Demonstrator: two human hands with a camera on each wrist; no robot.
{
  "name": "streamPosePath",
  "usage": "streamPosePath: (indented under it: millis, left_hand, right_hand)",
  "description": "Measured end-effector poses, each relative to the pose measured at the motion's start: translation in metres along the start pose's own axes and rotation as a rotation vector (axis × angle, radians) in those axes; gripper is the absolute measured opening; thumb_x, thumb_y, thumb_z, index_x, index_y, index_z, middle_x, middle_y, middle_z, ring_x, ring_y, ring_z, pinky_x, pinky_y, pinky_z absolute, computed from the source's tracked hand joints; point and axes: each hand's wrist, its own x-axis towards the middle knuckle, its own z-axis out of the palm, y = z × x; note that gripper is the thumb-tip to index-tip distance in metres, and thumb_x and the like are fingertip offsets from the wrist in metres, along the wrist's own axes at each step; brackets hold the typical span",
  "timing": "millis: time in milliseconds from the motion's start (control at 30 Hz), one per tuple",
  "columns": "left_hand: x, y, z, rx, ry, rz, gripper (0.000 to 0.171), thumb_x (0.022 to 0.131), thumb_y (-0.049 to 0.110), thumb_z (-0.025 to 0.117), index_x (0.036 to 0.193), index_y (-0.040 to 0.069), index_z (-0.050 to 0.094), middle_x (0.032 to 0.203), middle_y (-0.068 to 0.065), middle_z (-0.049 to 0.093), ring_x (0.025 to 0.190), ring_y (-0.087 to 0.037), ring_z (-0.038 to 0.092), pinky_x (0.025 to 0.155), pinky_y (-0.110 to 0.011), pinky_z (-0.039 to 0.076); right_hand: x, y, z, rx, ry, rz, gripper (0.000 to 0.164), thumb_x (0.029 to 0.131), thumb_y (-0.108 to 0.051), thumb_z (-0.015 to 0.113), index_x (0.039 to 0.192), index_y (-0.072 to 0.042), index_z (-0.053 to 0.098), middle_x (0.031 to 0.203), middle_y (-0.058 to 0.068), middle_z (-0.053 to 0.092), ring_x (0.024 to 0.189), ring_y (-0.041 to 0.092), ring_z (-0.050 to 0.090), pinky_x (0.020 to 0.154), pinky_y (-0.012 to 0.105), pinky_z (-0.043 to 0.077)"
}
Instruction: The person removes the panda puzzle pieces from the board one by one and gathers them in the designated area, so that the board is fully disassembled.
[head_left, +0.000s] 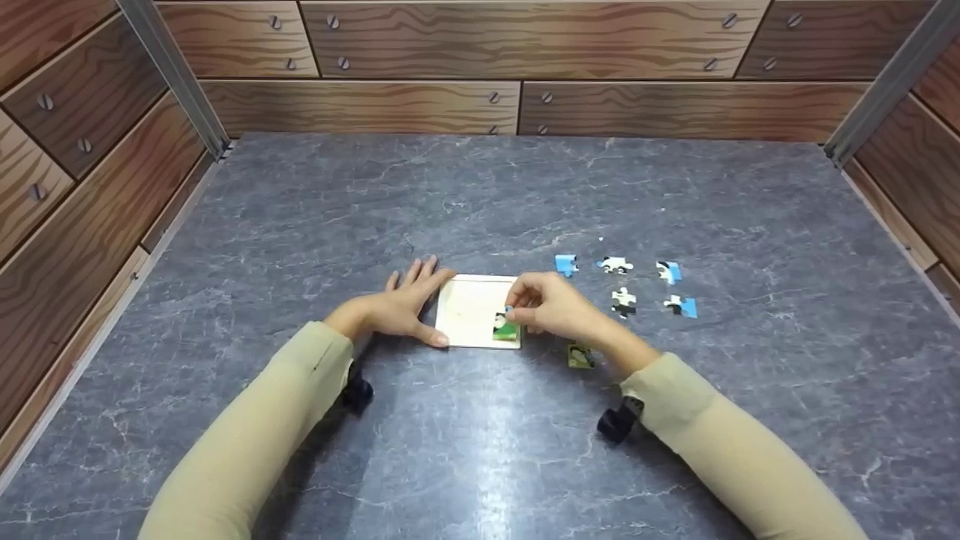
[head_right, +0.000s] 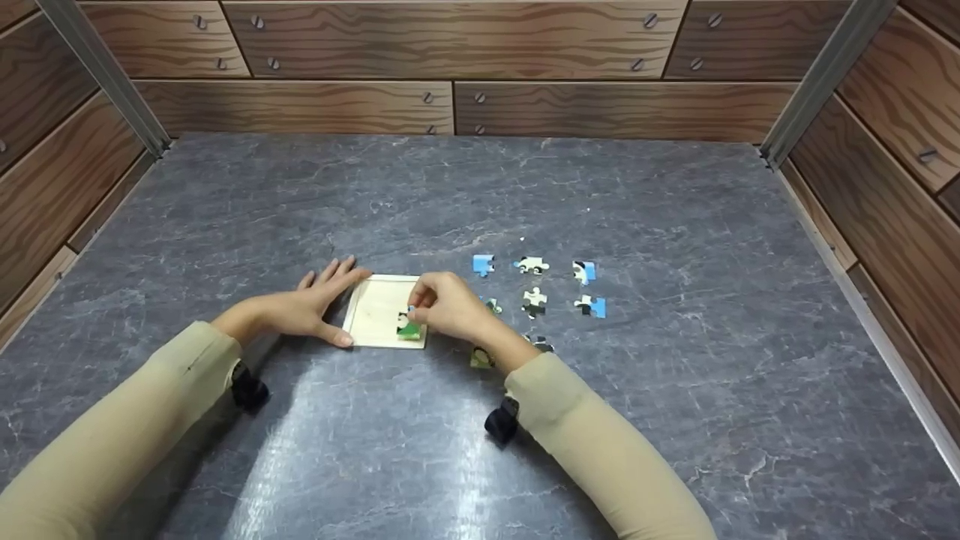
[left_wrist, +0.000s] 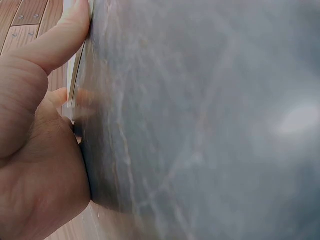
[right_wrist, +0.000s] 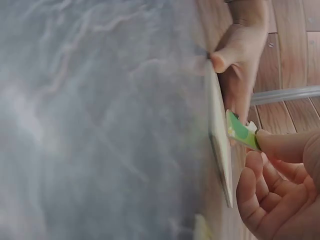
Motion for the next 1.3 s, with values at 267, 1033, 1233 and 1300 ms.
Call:
streamPosePath:
  millis: [267,1033,1233,1300]
  left_hand:
    - [0.000,-0.003,0.001,0.009,0.009,0.029,0.106,0.072,0.054,0.071,0.150,0.028,0.004,0.152,-0.012,-0.019,0.136,-0.027,-0.023,0.105,-0.052,-0.015]
    - [-0.002,-0.004,0.001,0.039,0.001,0.022,0.106,0.076,0.057,0.066,0.151,0.024,-0.001,0.151,-0.014,-0.021,0.136,-0.029,-0.023,0.105,-0.053,-0.014]
    - [-0.003,-0.003,0.001,0.027,-0.009,0.017,0.106,0.076,0.057,0.065,0.150,0.026,-0.004,0.151,-0.011,-0.023,0.136,-0.027,-0.025,0.105,-0.052,-0.016]
    - [-0.004,-0.003,0.002,0.025,-0.011,0.014,0.105,0.076,0.057,0.065,0.150,0.027,-0.004,0.151,-0.011,-0.023,0.136,-0.026,-0.024,0.105,-0.052,-0.016]
  right_hand:
    - [-0.017,0.000,-0.025,0.085,0.005,0.029,0.013,0.082,-0.003,0.067,0.092,0.003,0.062,0.078,0.009,0.060,0.061,0.017,0.053,0.054,0.025,0.047]
    - [-0.101,0.061,-0.117,0.027,0.132,0.236,0.031,0.082,-0.010,0.068,0.105,0.008,0.057,0.086,0.013,0.061,0.065,0.014,0.056,0.059,0.027,0.050]
    - [-0.115,0.075,-0.129,-0.040,0.087,0.306,0.028,0.083,-0.012,0.068,0.102,0.006,0.059,0.083,0.010,0.061,0.065,0.014,0.056,0.059,0.027,0.050]
    - [-0.117,0.078,-0.131,-0.070,0.080,0.322,0.026,0.083,-0.013,0.068,0.099,0.005,0.060,0.081,0.008,0.061,0.063,0.013,0.055,0.057,0.027,0.050]
